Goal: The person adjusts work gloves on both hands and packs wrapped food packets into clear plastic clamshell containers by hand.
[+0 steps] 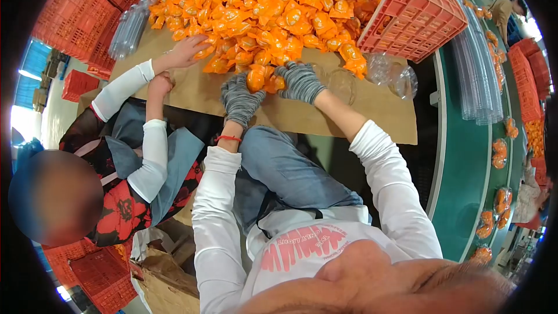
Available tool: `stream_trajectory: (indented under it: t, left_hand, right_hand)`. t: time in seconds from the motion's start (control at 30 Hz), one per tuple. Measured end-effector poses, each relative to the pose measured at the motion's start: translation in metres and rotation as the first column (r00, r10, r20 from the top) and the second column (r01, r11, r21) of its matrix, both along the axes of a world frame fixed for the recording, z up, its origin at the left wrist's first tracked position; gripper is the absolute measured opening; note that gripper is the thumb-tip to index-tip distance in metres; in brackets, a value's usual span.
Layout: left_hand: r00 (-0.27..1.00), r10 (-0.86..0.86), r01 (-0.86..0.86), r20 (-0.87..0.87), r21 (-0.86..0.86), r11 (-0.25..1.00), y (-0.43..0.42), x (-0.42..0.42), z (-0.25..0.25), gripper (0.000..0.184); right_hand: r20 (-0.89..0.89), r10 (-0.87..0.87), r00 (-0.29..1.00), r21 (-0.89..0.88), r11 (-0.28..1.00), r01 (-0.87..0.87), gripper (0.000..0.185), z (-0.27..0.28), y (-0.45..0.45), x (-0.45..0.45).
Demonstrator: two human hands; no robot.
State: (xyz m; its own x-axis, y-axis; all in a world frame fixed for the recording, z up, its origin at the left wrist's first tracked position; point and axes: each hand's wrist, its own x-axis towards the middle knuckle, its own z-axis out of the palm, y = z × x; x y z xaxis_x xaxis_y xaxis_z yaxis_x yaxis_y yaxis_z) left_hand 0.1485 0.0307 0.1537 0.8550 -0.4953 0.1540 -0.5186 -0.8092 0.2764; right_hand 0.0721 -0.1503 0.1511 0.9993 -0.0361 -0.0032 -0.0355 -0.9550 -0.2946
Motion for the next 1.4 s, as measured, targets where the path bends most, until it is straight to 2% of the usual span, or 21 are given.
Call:
stream_trajectory:
  t: [0.03,0.07,0.13,0.17,0.2,0.23,0.27,0.37,0.4,0.47,0.57,0.67,0.73,0.83,0.93,1.0,1.1,1.17,1.2,1.3,1.4]
  left_hand:
    - [0.994,-0.014,0.014,0.110,0.004,1.000,-0.002,-0.001,0.003,0.070]
    - [1.000,-0.022,0.016,-0.021,-0.228,0.974,-0.004,0.003,0.000,0.066]
    - [0.958,-0.113,-0.081,-0.263,-0.630,0.773,-0.007,0.012,-0.004,0.057]
    - [0.861,-0.221,-0.214,-0.457,-0.722,0.658,-0.007,0.015,-0.003,0.054]
    - [0.718,-0.353,-0.368,-0.600,-0.758,0.538,-0.008,0.016,0.007,0.050]
    - [0.542,-0.497,-0.530,-0.678,-0.735,0.424,-0.009,0.016,0.017,0.048]
    - [0.419,-0.699,-0.617,-0.580,-0.747,0.249,-0.008,0.012,0.021,0.044]
    - [0.064,-0.875,-0.796,-0.480,-0.553,0.246,-0.014,0.006,0.041,0.043]
    - [0.081,-0.836,-0.774,-0.543,-0.563,0.291,-0.017,0.009,0.032,0.042]
    - [0.122,-0.746,-0.725,-0.654,-0.572,0.383,-0.023,0.019,0.008,0.042]
    - [0.177,-0.673,-0.761,-0.718,-0.534,0.369,-0.058,-0.014,0.025,0.042]
    - [0.237,-0.597,-0.698,-0.766,-0.562,0.444,-0.089,-0.030,0.013,0.032]
    - [0.379,-0.535,-0.631,-0.755,-0.634,0.447,-0.111,-0.045,0.010,0.026]
    - [0.664,-0.425,-0.470,-0.616,-0.785,0.403,-0.142,-0.064,-0.002,0.016]
    - [0.735,-0.329,-0.479,-0.593,-0.797,0.367,-0.151,-0.083,-0.014,0.016]
    - [0.786,-0.234,-0.449,-0.572,-0.789,0.420,-0.154,-0.083,-0.049,0.019]
    - [0.984,0.028,-0.125,-0.178,-0.561,0.818,-0.144,-0.090,-0.046,0.025]
    - [0.996,0.001,-0.052,-0.088,-0.579,0.813,-0.147,-0.089,-0.060,0.024]
    - [0.999,-0.011,-0.015,-0.041,-0.586,0.810,-0.147,-0.087,-0.065,0.024]
    - [0.990,-0.128,0.067,-0.059,-0.605,0.793,-0.146,-0.077,-0.075,0.024]
    - [0.990,-0.140,0.113,0.000,-0.592,0.798,-0.147,-0.073,-0.081,0.026]
  right_hand:
    - [-0.001,-0.016,1.000,0.036,0.999,0.016,0.059,0.007,-0.004,-0.003]
    - [-0.034,-0.040,0.999,0.073,0.996,0.043,0.056,0.016,-0.009,-0.006]
    - [0.058,-0.066,0.996,0.415,0.909,0.036,0.054,0.009,-0.029,-0.011]
    - [0.096,-0.091,0.991,0.570,0.821,0.021,0.052,0.004,-0.041,-0.011]
    - [0.198,-0.071,0.978,0.883,0.446,-0.147,0.049,-0.015,-0.052,-0.003]
    - [0.129,-0.152,0.980,0.956,0.282,-0.082,0.047,-0.006,-0.058,-0.012]
    - [0.048,-0.217,0.975,0.994,0.106,-0.025,0.045,0.007,-0.070,-0.022]
    - [-0.020,-0.179,0.984,0.906,-0.420,-0.058,0.044,0.011,-0.109,-0.047]
    - [0.004,-0.142,0.990,0.814,-0.575,-0.086,0.045,0.009,-0.119,-0.053]
    - [-0.017,-0.087,0.996,0.721,-0.691,-0.048,0.045,0.008,-0.123,-0.068]
    - [-0.173,-0.167,0.971,0.601,-0.799,-0.030,0.045,-0.001,-0.121,-0.074]
    - [0.089,0.010,0.996,0.559,-0.828,-0.042,0.042,-0.001,-0.121,-0.086]
    - [-0.026,-0.127,0.992,0.496,-0.863,-0.097,0.041,-0.002,-0.117,-0.087]
    - [-0.056,-0.163,0.985,0.607,-0.789,-0.096,0.039,0.001,-0.123,-0.089]
    - [-0.242,-0.302,0.922,0.651,-0.755,-0.076,0.038,-0.016,-0.129,-0.073]
    - [-0.021,-0.322,0.947,0.892,-0.433,-0.127,0.038,-0.027,-0.131,-0.072]
    - [0.144,-0.388,0.911,0.977,0.200,-0.069,0.037,-0.044,-0.121,-0.066]
    - [0.052,-0.407,0.912,0.978,0.204,0.035,0.037,-0.058,-0.116,-0.057]
    - [0.214,-0.335,0.918,0.734,0.675,0.075,0.039,-0.049,-0.112,-0.061]
    - [0.384,-0.159,0.910,0.355,0.935,0.014,0.044,-0.044,-0.114,-0.056]
    - [0.407,-0.152,0.900,0.239,0.969,0.056,0.042,-0.044,-0.120,-0.059]
